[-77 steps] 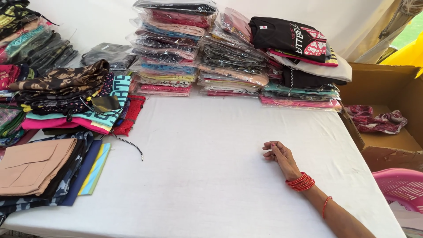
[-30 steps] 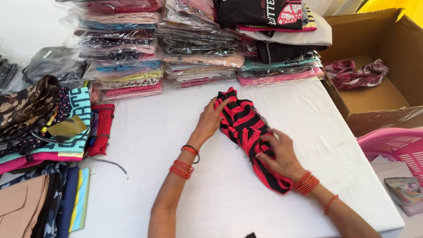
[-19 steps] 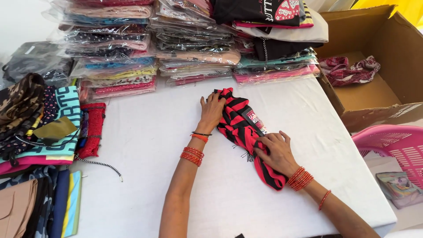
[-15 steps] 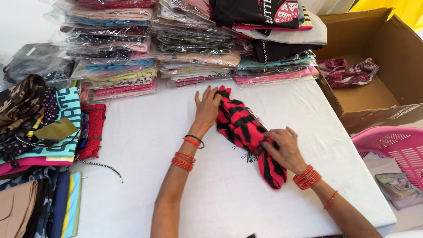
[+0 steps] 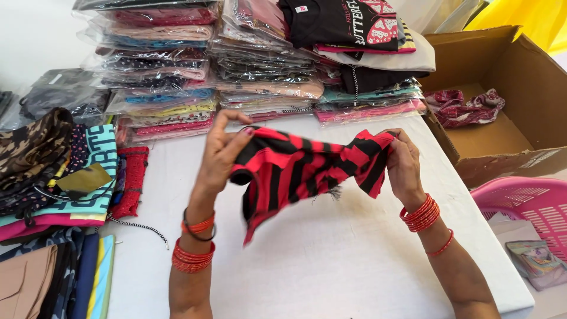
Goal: The person folds a pair of black pants, then a pair of beige pants, and finally a red and black striped top on a white table. Each item is smoothed, folded into a compact rectangle, and placed on a stack to the left.
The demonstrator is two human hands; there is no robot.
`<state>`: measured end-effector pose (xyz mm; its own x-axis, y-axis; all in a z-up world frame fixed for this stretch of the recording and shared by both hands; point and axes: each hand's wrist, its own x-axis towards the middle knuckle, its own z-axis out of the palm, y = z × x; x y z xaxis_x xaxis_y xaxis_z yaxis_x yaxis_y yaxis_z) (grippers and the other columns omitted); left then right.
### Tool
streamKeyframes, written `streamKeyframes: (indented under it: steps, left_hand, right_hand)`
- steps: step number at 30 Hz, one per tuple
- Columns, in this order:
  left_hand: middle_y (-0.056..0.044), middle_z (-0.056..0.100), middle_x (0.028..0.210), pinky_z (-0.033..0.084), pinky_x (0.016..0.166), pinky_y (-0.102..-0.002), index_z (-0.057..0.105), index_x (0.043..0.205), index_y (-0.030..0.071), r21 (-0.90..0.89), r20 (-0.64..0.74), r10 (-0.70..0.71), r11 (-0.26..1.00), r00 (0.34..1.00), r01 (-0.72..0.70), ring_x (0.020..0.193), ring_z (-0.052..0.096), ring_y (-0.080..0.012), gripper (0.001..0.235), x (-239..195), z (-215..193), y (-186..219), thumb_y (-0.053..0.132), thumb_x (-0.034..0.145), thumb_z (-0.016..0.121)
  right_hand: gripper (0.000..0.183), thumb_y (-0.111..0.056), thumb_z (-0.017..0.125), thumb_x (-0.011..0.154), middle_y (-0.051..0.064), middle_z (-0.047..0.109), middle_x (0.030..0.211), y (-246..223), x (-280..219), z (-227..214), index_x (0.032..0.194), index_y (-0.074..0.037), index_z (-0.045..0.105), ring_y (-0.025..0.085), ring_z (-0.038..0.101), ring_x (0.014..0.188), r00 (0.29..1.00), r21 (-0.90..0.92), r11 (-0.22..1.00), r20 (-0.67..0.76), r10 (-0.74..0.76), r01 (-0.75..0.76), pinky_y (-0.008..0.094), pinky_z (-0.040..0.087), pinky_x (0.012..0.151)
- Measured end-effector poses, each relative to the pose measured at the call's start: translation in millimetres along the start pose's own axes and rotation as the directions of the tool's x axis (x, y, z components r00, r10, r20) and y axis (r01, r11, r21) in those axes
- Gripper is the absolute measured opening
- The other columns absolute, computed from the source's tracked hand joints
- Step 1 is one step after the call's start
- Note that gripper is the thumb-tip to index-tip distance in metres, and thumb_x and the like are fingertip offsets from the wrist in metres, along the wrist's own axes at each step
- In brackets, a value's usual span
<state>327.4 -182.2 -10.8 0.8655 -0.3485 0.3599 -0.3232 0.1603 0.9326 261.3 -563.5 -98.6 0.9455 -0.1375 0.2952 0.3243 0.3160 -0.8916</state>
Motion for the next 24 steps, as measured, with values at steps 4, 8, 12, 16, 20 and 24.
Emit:
streamKeyframes:
  steps: [4, 8, 12, 16, 20, 24]
  left_hand:
    - [-0.004, 0.069, 0.081, 0.046, 0.055, -0.020, 0.049, 0.124, 0.007, -0.313, -0.039, -0.139, 0.942, 0.989, 0.120, 0.064, 0.062, -0.0059, 0.023, -14, -45, -17, 0.006, 0.104, 0.059]
    - [-0.005, 0.066, 0.089, 0.039, 0.049, -0.024, 0.053, 0.131, 0.005, -0.269, -0.323, -0.204, 0.956, 0.924, 0.117, 0.063, 0.055, -0.0101, 0.031, -37, -114, -107, 0.017, 0.107, 0.069]
    - [-0.013, 0.058, 0.132, 0.048, 0.095, -0.040, 0.041, 0.137, 0.008, 0.252, -0.644, -0.012, 0.941, 0.765, 0.226, 0.116, 0.058, -0.0217, 0.046, -95, -110, -140, 0.029, 0.101, 0.062]
    - [-0.023, 0.049, 0.144, 0.035, 0.110, -0.052, 0.043, 0.144, 0.003, 0.833, -0.311, 0.136, 0.515, 0.941, 0.201, 0.132, 0.043, -0.0388, 0.069, -167, -52, -144, 0.037, 0.091, 0.071]
    - [-0.023, 0.050, 0.140, 0.025, 0.108, -0.060, 0.055, 0.132, 0.005, 0.922, -0.021, -0.085, 0.382, 0.996, 0.052, 0.132, 0.042, -0.0403, 0.078, -185, 15, -107, 0.046, 0.072, 0.083]
    - [-0.020, 0.053, 0.136, 0.021, 0.111, -0.061, 0.060, 0.121, 0.008, 0.948, 0.030, -0.096, 0.317, 0.995, 0.002, 0.132, 0.044, -0.0373, 0.053, -182, 12, -129, 0.039, 0.082, 0.075]
  right_hand:
    - [0.024, -0.011, 0.041, 0.109, 0.005, 0.068, 0.106, 2, 8, 4, 0.125, -0.001, 0.055, 0.011, 0.066, 0.096, 1.000, 0.097, 0.995, 0.022, 0.001, -0.003, 0.028, 0.054, 0.090]
    - [0.028, -0.005, 0.041, 0.104, 0.007, 0.069, 0.103, 33, 12, -28, 0.128, -0.002, 0.057, 0.013, 0.066, 0.094, 0.987, 0.146, 0.982, 0.117, 0.105, -0.122, 0.029, 0.054, 0.090]
    - [0.033, 0.001, 0.044, 0.099, 0.007, 0.070, 0.103, 62, 5, -58, 0.128, -0.002, 0.058, 0.016, 0.065, 0.100, 0.971, -0.207, 0.966, 0.147, 0.188, -0.156, 0.030, 0.052, 0.094]
    - [0.046, 0.008, 0.046, 0.087, 0.009, 0.070, 0.111, 70, -12, -74, 0.128, -0.009, 0.059, 0.020, 0.065, 0.110, 0.962, -0.783, 0.619, 0.114, 0.248, -0.067, 0.032, 0.053, 0.095]
    - [0.059, -0.003, 0.061, 0.077, 0.013, 0.058, 0.135, 42, -23, -43, 0.135, -0.010, 0.053, 0.027, 0.049, 0.131, 0.889, -0.806, 0.500, 0.435, 0.140, 0.316, 0.043, 0.042, 0.104]
    - [0.064, -0.021, 0.075, 0.080, 0.017, 0.054, 0.137, 44, -29, -7, 0.138, -0.008, 0.053, 0.032, 0.040, 0.133, 0.786, -0.760, 0.459, 0.589, 0.188, 0.460, 0.053, 0.030, 0.107]
